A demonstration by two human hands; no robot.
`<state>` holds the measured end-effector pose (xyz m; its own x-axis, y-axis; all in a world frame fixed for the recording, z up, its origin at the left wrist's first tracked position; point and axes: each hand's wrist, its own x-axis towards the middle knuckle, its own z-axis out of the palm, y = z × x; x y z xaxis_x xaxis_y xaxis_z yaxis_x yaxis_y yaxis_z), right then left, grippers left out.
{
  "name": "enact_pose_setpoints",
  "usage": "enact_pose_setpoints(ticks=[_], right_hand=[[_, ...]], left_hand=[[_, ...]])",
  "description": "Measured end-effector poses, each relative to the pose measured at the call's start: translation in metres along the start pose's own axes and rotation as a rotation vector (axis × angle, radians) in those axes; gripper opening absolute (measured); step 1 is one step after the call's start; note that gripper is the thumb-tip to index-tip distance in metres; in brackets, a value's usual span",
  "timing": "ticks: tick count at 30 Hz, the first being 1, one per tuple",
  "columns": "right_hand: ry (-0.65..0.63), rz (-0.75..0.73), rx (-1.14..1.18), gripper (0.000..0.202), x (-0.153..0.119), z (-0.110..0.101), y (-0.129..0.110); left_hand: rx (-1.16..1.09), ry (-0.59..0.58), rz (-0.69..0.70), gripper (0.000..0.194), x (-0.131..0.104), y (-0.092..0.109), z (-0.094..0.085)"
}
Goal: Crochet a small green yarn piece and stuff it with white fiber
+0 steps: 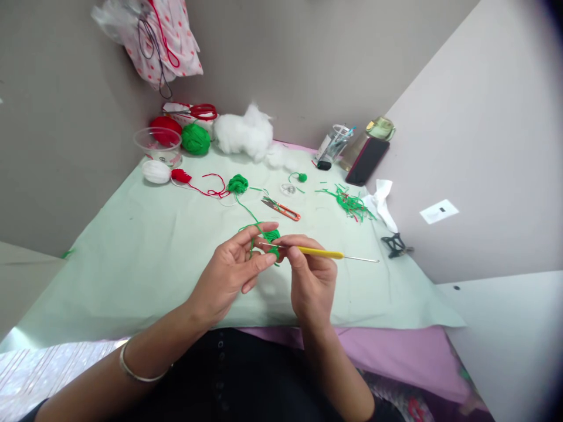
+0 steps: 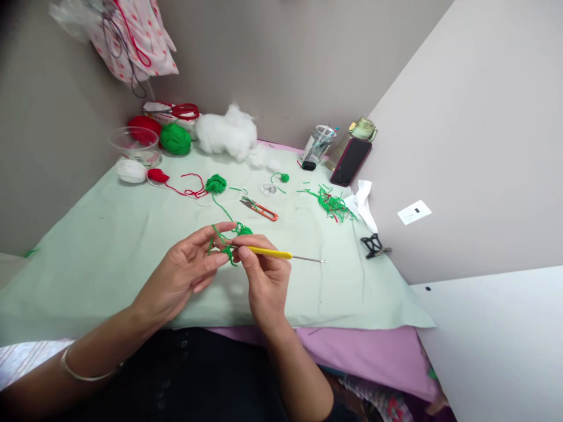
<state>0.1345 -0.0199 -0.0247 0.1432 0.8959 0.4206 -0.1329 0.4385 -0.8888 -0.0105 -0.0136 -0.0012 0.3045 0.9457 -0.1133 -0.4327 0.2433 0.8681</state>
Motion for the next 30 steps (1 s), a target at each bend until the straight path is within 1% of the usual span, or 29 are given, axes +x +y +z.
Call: enact_pose_setpoints(ticks=[2, 3, 5, 7, 8, 9, 10, 12, 14, 16, 19, 21, 23, 26, 30], right_hand=[[0.007, -0.040, -0.054, 0.015, -0.001, 0.000, -0.001], [0.004, -0.084, -0.109, 0.017, -0.002, 0.000, -0.002], [-0.017, -0.218, -0.285, 0.023, -0.004, 0.000, -0.002], [-0.026, -0.404, -0.493, 0.033, -0.007, 0.000, 0.000], [-0.020, -0.475, -0.570, 0.037, -0.009, -0.001, 0.001], [-0.012, -0.505, -0.606, 0.038, -0.009, -0.002, 0.001], [0.010, -0.493, -0.597, 0.035, -0.009, -0.004, 0.001], [0.043, -0.329, -0.436, 0.025, -0.006, -0.007, -0.001], [0.086, -0.154, -0.206, 0.020, -0.002, -0.008, -0.004], [0.067, -0.058, -0.046, 0.017, 0.001, -0.008, -0.006], [-0.012, -0.020, -0.022, 0.014, 0.002, -0.005, -0.006], [-0.012, 0.017, -0.024, 0.013, 0.002, -0.006, -0.004], [0.012, 0.078, 0.021, 0.013, 0.002, -0.008, -0.003], [0.047, 0.138, 0.105, 0.013, 0.004, -0.011, -0.004], [0.033, 0.125, 0.154, 0.016, 0.007, -0.012, -0.009]], left_hand=[[-0.008, 0.016, 0.005, 0.041, 0.000, 0.000, 0.000], [-0.016, 0.026, 0.009, 0.040, 0.000, 0.000, 0.001], [-0.046, 0.046, 0.001, 0.041, -0.001, 0.001, 0.002], [-0.109, 0.038, -0.048, 0.042, -0.001, 0.002, 0.003], [-0.150, 0.022, -0.093, 0.040, 0.000, 0.002, 0.003], [-0.192, 0.002, -0.142, 0.037, 0.001, 0.003, 0.002], [-0.229, -0.015, -0.183, 0.034, 0.002, 0.003, 0.000], [-0.273, -0.031, -0.213, 0.029, 0.005, 0.005, -0.003], [-0.263, -0.025, -0.178, 0.027, 0.007, 0.006, -0.006], [-0.202, -0.027, -0.127, 0.029, 0.006, 0.007, -0.006], [-0.061, -0.017, -0.046, 0.033, 0.003, 0.004, -0.002], [0.004, -0.007, -0.018, 0.037, 0.002, 0.002, 0.000], [0.026, -0.010, -0.025, 0.040, 0.001, 0.002, -0.001], [0.022, -0.018, -0.045, 0.035, 0.001, 0.004, -0.002], [0.028, -0.015, -0.050, 0.027, -0.001, 0.009, -0.002]])
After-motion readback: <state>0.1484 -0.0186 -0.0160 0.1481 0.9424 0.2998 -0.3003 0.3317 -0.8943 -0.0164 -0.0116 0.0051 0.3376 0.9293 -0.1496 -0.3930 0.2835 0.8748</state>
